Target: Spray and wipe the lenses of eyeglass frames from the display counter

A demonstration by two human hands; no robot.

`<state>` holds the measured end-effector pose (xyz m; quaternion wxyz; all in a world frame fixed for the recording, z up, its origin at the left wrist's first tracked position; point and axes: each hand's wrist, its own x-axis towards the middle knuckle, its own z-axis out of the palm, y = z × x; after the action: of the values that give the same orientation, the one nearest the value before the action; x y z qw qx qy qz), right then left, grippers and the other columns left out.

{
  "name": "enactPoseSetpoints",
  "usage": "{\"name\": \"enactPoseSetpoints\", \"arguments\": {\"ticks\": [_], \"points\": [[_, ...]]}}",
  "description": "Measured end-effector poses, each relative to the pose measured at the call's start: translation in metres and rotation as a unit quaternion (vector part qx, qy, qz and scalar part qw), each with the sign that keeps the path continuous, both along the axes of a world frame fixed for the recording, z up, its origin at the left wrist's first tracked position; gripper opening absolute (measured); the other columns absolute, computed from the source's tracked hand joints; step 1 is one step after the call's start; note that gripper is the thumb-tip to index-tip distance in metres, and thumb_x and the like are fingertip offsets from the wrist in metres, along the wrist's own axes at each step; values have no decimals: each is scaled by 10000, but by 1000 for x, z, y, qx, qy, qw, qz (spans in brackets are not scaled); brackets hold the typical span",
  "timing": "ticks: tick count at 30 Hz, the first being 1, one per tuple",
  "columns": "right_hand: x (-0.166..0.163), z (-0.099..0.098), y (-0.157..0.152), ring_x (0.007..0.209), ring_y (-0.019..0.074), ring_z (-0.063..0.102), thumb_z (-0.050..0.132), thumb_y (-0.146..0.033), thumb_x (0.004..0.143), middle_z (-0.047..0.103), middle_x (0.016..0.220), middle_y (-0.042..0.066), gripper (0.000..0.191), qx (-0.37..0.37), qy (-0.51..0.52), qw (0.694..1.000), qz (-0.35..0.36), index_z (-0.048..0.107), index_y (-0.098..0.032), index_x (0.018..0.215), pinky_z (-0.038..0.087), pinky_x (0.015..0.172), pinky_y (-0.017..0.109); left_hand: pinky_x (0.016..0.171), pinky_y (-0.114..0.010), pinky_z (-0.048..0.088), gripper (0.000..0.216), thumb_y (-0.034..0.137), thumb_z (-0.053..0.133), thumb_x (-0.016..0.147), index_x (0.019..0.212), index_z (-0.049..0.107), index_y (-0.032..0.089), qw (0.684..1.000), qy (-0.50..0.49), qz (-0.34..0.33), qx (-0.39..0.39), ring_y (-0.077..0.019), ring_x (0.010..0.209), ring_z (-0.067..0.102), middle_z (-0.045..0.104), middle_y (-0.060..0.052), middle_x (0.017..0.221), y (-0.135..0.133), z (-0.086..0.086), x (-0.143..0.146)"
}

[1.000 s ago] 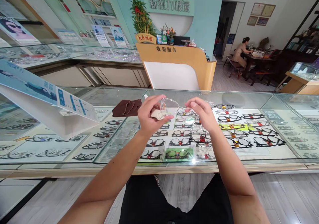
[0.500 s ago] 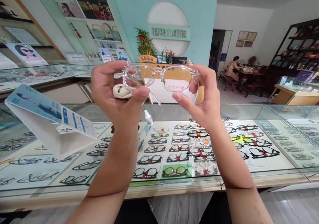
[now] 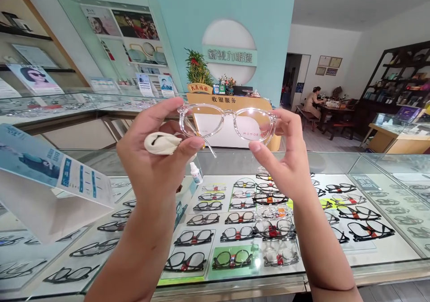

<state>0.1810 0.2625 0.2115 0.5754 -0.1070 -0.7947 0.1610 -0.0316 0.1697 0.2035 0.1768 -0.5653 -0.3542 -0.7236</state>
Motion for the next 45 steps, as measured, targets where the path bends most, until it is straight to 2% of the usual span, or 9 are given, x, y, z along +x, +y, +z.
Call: {"name": "enactPoseSetpoints", "arguments": {"ticks": [4,7,10,14,21,28,36,45], "points": [[3,0,3,1210,279,671,659,-497,1004,688,1257,69,456,-16,-14,1000,0,528,-347,1414,544,1101,521,534,-283,573,622,519,975,724,1280,786,316,1000,-1,3,28,-120,655,651,745,2,902,4,0,-2],[3,-1,7,1272,288,663,654,-497,1013,692,1296,79,467,-25,-19,999,3,524,-345,1435,530,1145,537,501,-276,548,597,499,975,731,1267,792,308,1000,-6,4,21,-120,636,641,720,17,834,5,0,-2],[3,-2,9,1315,286,652,646,-487,1024,686,1336,88,469,-30,-22,999,8,510,-336,1447,511,1183,542,497,-275,539,563,506,962,750,1248,786,311,1000,-9,14,1,-116,646,641,726,14,882,4,0,-1],[3,-3,9,1352,284,639,633,-482,1036,667,1408,93,481,-37,-30,999,11,488,-343,1473,507,1202,539,535,-274,564,505,502,943,781,1210,772,298,999,10,49,15,-100,660,649,749,5,1016,3,-1,1],[4,-3,6,1352,285,648,654,-456,1027,675,1421,83,460,-51,-23,998,12,515,-350,1453,504,1206,543,631,-332,611,526,538,889,827,1286,712,352,997,35,69,-28,-151,751,695,734,-19,1151,0,-5,-4],[3,-2,5,1304,292,662,666,-495,1010,678,1417,82,469,-47,-21,999,-9,574,-348,1446,521,1168,556,635,-325,589,624,592,905,783,1308,690,331,997,39,71,-15,-158,751,675,711,-29,1140,3,-8,-7],[2,-6,10,1248,285,670,679,-491,998,686,1356,84,445,-47,-18,998,-29,637,-352,1419,562,1083,545,709,-360,583,586,602,893,794,1281,704,338,993,45,109,-10,-149,711,629,711,-22,1115,0,-6,-2],[3,-6,9,1190,277,691,652,-495,1019,722,1326,74,419,-28,-37,998,-33,654,-364,1417,579,1054,543,669,-366,556,605,599,893,795,1312,692,357,992,53,115,3,-180,778,661,684,-21,1092,1,-8,-4]]}}
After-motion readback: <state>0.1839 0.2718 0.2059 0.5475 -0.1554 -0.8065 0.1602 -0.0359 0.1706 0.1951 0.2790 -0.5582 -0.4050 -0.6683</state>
